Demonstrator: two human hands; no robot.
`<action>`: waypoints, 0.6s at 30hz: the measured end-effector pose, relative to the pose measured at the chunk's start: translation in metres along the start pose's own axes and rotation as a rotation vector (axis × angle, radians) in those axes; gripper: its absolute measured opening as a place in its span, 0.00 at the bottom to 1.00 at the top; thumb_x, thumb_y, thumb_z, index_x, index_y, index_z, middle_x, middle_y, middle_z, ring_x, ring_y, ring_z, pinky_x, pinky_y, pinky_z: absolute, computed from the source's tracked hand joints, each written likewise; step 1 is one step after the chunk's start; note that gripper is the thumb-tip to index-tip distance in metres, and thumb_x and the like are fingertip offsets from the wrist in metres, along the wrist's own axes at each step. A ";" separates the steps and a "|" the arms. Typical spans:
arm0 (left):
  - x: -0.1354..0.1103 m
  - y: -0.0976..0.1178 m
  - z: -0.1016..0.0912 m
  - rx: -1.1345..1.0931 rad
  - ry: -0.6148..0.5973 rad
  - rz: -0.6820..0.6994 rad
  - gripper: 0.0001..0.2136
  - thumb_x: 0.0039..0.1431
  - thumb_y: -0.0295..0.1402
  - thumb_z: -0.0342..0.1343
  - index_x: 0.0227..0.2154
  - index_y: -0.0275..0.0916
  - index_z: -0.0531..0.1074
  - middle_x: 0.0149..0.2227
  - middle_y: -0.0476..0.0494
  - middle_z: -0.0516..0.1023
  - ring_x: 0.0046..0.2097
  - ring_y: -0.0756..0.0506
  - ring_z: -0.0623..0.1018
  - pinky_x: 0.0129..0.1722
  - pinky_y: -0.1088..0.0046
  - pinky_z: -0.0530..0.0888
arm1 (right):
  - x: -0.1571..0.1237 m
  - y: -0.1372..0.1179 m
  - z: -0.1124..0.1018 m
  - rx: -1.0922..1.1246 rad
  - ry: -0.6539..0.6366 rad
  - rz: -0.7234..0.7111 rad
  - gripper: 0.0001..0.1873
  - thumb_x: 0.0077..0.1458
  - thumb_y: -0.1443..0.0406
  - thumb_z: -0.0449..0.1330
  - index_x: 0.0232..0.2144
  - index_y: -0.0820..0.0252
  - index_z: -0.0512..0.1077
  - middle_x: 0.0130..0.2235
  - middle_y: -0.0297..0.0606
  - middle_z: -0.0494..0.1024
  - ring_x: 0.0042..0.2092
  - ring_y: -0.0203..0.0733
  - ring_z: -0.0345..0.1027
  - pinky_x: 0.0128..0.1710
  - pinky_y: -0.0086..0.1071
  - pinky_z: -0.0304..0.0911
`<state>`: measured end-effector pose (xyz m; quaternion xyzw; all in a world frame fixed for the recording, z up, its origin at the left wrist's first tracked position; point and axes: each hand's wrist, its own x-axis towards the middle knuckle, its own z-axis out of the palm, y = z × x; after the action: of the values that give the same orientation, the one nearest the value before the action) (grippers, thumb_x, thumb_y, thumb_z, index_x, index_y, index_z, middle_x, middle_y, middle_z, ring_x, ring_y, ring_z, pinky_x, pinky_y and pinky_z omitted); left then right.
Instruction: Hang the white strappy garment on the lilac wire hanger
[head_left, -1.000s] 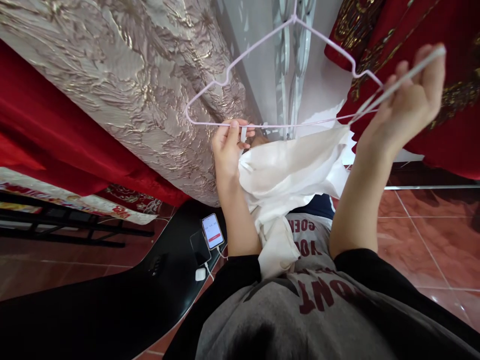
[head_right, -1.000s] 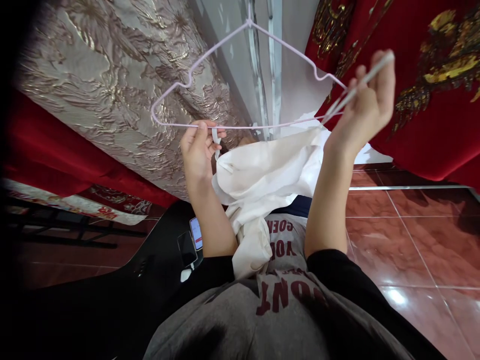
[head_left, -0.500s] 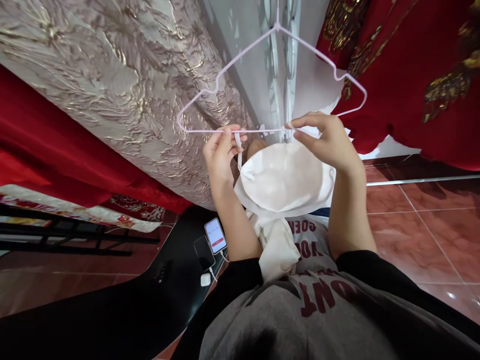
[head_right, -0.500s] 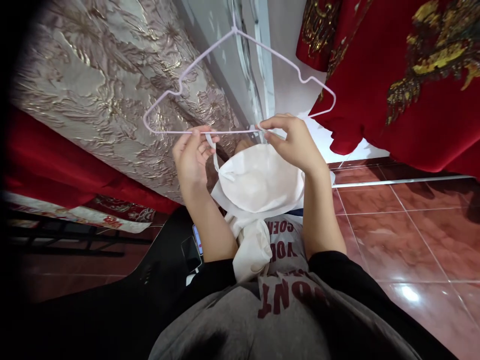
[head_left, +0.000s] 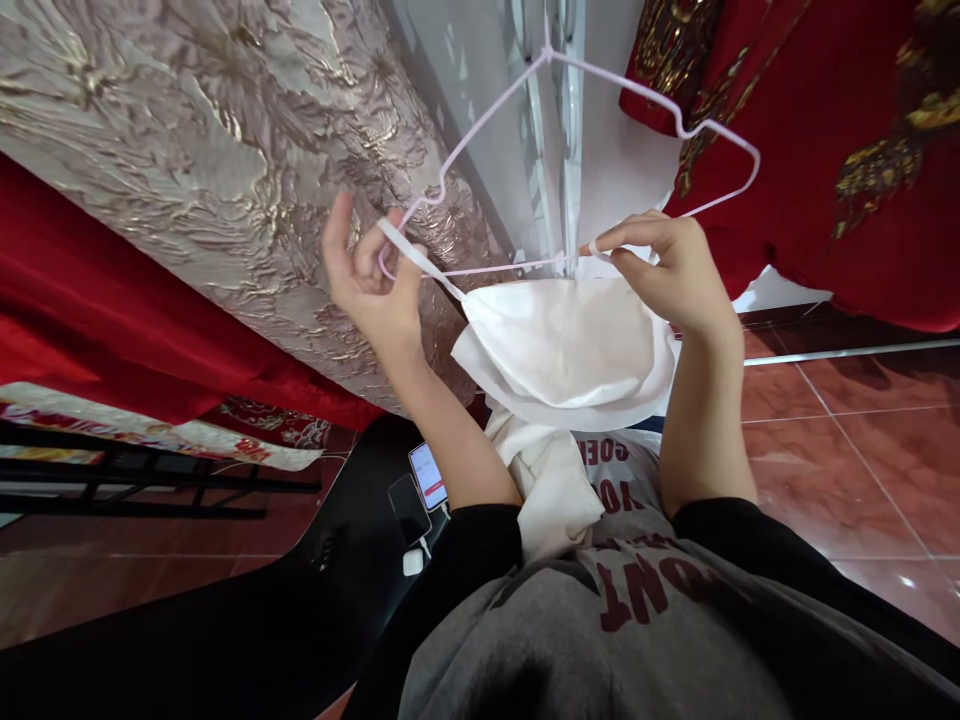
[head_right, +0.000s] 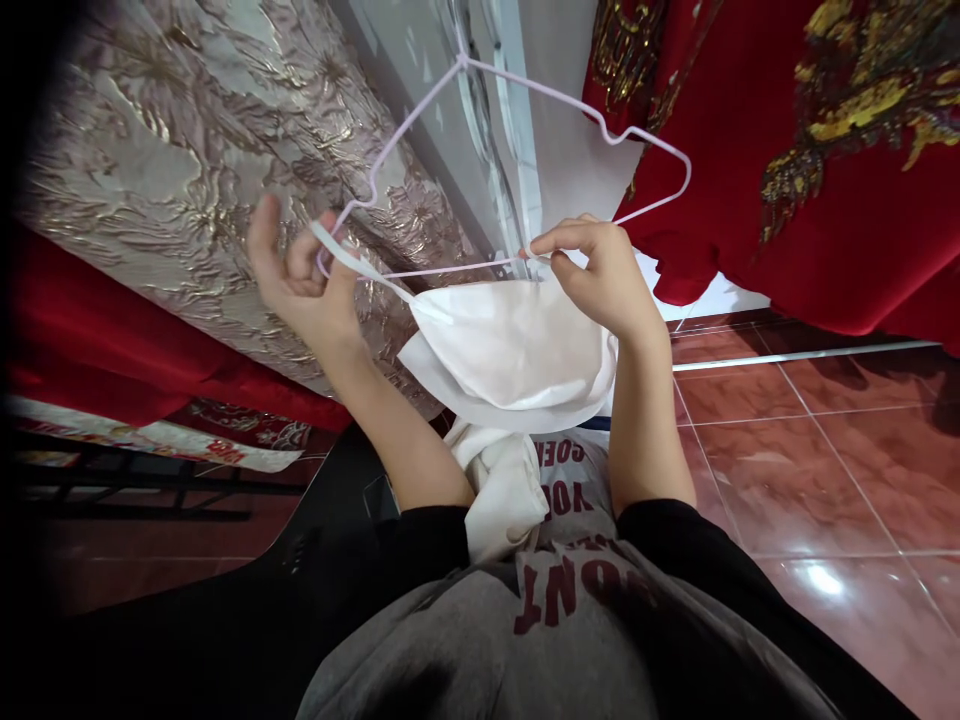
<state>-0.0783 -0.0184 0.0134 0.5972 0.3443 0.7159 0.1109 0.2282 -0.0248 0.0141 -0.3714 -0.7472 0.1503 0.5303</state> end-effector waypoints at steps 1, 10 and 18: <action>0.007 0.007 0.004 -0.016 -0.061 -0.008 0.35 0.58 0.50 0.75 0.60 0.50 0.63 0.56 0.54 0.78 0.64 0.38 0.74 0.68 0.57 0.65 | 0.000 0.000 -0.001 -0.008 0.002 0.003 0.13 0.59 0.69 0.60 0.36 0.48 0.82 0.40 0.35 0.86 0.45 0.49 0.77 0.58 0.55 0.71; 0.045 0.040 0.022 0.084 -0.260 -0.027 0.12 0.66 0.20 0.69 0.47 0.42 0.80 0.44 0.52 0.81 0.49 0.42 0.80 0.55 0.62 0.75 | -0.003 0.001 -0.003 0.034 -0.006 -0.032 0.17 0.58 0.74 0.58 0.37 0.49 0.83 0.41 0.34 0.87 0.46 0.47 0.78 0.57 0.51 0.71; -0.020 -0.027 0.032 -0.209 0.256 -0.305 0.14 0.70 0.46 0.65 0.50 0.47 0.71 0.41 0.46 0.81 0.49 0.40 0.83 0.44 0.63 0.77 | -0.001 0.002 0.006 0.027 0.066 -0.004 0.14 0.60 0.74 0.61 0.34 0.49 0.83 0.39 0.33 0.86 0.45 0.48 0.77 0.59 0.53 0.70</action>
<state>-0.0506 0.0018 -0.0174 0.4276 0.3659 0.7926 0.2344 0.2241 -0.0229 0.0095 -0.3674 -0.7278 0.1472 0.5600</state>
